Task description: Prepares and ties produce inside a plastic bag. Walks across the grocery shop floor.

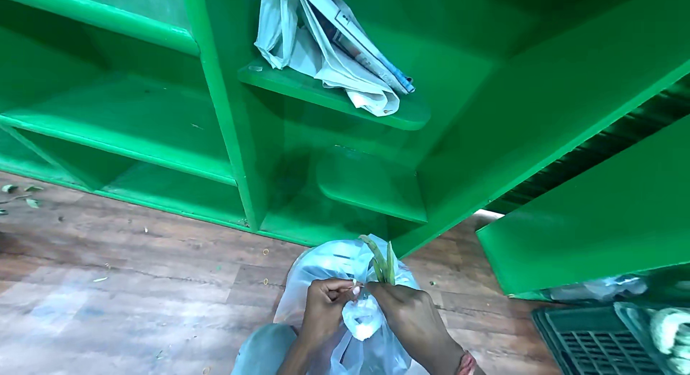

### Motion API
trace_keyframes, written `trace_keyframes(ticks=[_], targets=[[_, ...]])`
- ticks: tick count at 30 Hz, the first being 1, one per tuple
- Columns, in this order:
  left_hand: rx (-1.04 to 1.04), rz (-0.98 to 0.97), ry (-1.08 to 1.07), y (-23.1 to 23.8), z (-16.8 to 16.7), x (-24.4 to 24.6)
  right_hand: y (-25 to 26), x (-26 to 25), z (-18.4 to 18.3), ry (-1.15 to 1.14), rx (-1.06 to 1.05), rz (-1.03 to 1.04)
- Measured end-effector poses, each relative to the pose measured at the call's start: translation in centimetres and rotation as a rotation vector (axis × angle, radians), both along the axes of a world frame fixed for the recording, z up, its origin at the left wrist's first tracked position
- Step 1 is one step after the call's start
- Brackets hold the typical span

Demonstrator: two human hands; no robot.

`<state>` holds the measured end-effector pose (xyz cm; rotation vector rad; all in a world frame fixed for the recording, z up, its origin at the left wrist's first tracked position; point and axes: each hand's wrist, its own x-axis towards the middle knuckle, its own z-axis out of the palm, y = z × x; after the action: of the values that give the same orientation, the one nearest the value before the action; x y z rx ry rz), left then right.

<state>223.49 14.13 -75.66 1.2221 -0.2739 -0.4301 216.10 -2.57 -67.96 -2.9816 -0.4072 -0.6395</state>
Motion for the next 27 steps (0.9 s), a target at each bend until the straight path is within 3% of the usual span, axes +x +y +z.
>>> trace_keyframes(ticks=[5, 9, 12, 19, 23, 27], targets=[[-0.043, 0.046, 0.070, -0.3, 0.0, -0.4, 0.5, -2.6, 1.8, 0.100, -0.004, 0.054], [-0.030, 0.022, 0.088, 0.0, 0.5, -0.5, 3.3, -3.5, 2.2, 0.412, -0.132, -0.161], [-0.009, 0.013, 0.075, 0.3, 0.5, -0.7, 3.9, -2.2, 1.3, 0.310, -0.195, -0.204], [-0.005, 0.106, -0.007, 0.1, -1.0, -1.1, 3.0, -1.9, 2.3, 0.307, 0.233, -0.185], [0.020, 0.099, -0.058, 0.6, -0.5, -1.3, 1.6, -1.1, 2.3, 0.437, 0.458, -0.253], [0.163, 0.166, -0.358, 0.8, -0.7, -1.5, -0.9, 0.5, 2.0, 0.626, 0.639, -0.247]])
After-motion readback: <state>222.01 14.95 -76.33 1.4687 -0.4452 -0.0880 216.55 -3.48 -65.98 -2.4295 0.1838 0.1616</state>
